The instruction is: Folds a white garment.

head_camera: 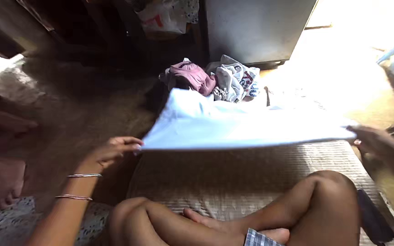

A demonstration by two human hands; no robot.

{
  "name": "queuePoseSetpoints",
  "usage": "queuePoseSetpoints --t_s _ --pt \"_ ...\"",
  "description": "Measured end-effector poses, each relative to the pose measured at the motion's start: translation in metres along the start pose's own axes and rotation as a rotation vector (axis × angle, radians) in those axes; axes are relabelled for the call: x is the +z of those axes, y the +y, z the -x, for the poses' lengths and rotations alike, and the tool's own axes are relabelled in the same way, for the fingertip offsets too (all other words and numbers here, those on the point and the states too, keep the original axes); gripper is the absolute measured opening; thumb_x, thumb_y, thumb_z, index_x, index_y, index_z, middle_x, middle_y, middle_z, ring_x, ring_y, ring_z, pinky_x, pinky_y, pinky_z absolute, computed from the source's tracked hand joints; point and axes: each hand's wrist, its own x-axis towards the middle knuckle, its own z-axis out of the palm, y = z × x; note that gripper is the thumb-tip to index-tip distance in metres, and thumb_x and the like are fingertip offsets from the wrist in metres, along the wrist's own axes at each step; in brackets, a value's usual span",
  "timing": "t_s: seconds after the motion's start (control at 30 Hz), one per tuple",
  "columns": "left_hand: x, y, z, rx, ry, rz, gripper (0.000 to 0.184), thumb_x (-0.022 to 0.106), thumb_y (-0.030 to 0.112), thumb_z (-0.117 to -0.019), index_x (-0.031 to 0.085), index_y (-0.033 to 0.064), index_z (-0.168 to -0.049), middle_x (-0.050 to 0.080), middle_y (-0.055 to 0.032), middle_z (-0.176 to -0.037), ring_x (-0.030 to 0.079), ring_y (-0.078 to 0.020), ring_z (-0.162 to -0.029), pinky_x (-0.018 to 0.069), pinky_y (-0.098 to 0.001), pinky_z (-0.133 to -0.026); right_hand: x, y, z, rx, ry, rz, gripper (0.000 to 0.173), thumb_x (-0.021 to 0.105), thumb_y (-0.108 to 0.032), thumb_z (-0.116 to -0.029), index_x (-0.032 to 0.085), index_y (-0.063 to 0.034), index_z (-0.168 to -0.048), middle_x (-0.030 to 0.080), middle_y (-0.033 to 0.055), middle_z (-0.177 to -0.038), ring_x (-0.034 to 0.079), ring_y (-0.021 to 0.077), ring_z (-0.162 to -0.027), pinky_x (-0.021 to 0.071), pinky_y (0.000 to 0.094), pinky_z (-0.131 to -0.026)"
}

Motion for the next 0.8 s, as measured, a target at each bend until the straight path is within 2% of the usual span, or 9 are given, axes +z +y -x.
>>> queuePoseSetpoints --t_s 0.07,0.2,0.27,0.37,0.47,0.57,0.7,0.77,0.8 --pt "0.029 -0.048 -0.015 -0.101 -0.161 -0.163 0.016 0.058 0.001 -0.1001 0.067 0.0004 -0.114 0.068 -0.0014 -0.095 0.052 0.0015 -0.067 0.0404 -0.0159 -0.057 0.012 0.048 0.007 0.124 -0.05 0.132 0.024 0.054 -0.017 -0.1057 0.06 0.0012 -0.12 0.063 0.0058 -0.098 0.056 0.0095 -0.083 0.0475 0.0321 -0.075" --pt "0.074 -0.113 -0.026 -0.223 -0.265 -0.284 0.02 0.065 0.0 -0.0965 0.066 -0.0032 -0.116 0.066 -0.0129 -0.105 0.057 -0.0123 -0.084 0.0489 -0.0319 -0.078 0.025 0.104 0.018 0.201 -0.072 0.164 0.02 0.057 -0.018 -0.1052 0.062 0.0015 -0.108 0.059 -0.0008 -0.075 0.054 0.0029 -0.061 0.0486 0.0226 -0.059" --pt "0.08 -0.123 -0.024 -0.2 -0.215 -0.256 0.019 0.067 -0.002 -0.0939 0.067 -0.0042 -0.113 0.067 -0.014 -0.106 0.061 -0.0144 -0.089 0.0511 -0.0346 -0.084 0.021 0.106 0.017 0.198 -0.084 0.107 0.018 0.057 -0.016 -0.1048 0.06 0.0005 -0.11 0.061 -0.0008 -0.08 0.057 0.0031 -0.065 0.0505 0.0231 -0.062" --pt "0.072 -0.122 -0.017 -0.139 -0.123 -0.196 0.018 0.07 -0.005 -0.0905 0.068 -0.0055 -0.108 0.067 -0.0123 -0.102 0.06 -0.0118 -0.087 0.0512 -0.0319 -0.082 0.007 0.097 0.018 0.192 -0.104 0.128 0.02 0.056 -0.012 -0.104 0.061 0.0022 -0.117 0.063 0.0029 -0.094 0.059 0.0062 -0.079 0.0514 0.0279 -0.072" --pt "0.055 -0.113 -0.007 -0.107 -0.106 -0.123 0.014 0.067 -0.007 -0.0914 0.068 -0.0037 -0.105 0.069 -0.0049 -0.095 0.061 -0.005 -0.082 0.052 -0.0241 -0.077 -0.007 0.086 0.021 0.144 -0.105 0.192 0.013 0.056 -0.01 -0.1039 0.062 -0.0008 -0.109 0.064 0.0002 -0.091 0.058 0.0036 -0.079 0.0491 0.0254 -0.07" --pt "0.039 -0.106 0.002 -0.144 -0.179 -0.173 0.015 0.066 -0.007 -0.092 0.068 -0.0019 -0.106 0.069 -0.0039 -0.094 0.061 -0.0043 -0.079 0.0493 -0.0217 -0.07 -0.018 0.086 0.027 0.13 -0.17 0.321 0.013 0.055 -0.011 -0.1046 0.064 -0.0012 -0.106 0.064 -0.0012 -0.09 0.054 0.0008 -0.077 0.0436 0.0237 -0.068" --pt "0.053 -0.121 -0.003 -0.169 -0.443 -0.431 0.018 0.07 -0.005 -0.0906 0.067 -0.0057 -0.109 0.067 -0.0143 -0.102 0.062 -0.0182 -0.091 0.0509 -0.0372 -0.087 -0.015 0.101 0.032 0.201 -0.283 0.524 0.016 0.053 -0.004 -0.1041 0.061 0.0085 -0.11 0.062 0.0108 -0.09 0.056 0.009 -0.074 0.049 0.03 -0.071" --pt "0.073 -0.12 -0.008 -0.222 -0.5 -0.615 0.019 0.072 0.001 -0.092 0.067 -0.0052 -0.109 0.067 -0.0211 -0.106 0.063 -0.0313 -0.1 0.0483 -0.0507 -0.094 -0.007 0.103 0.03 0.23 -0.29 0.664 0.022 0.056 -0.001 -0.1023 0.061 0.0136 -0.118 0.063 0.0273 -0.105 0.059 0.0256 -0.09 0.0486 0.0452 -0.085" --pt "0.079 -0.116 -0.009 -0.255 -0.518 -0.706 0.02 0.073 0.005 -0.0924 0.068 -0.0051 -0.109 0.067 -0.0234 -0.108 0.063 -0.0358 -0.104 0.0467 -0.0551 -0.096 -0.004 0.101 0.028 0.218 -0.284 0.781 0.021 0.06 -0.002 -0.1 0.065 0.0134 -0.114 0.065 0.031 -0.108 0.061 0.0342 -0.098 0.0472 0.053 -0.091"
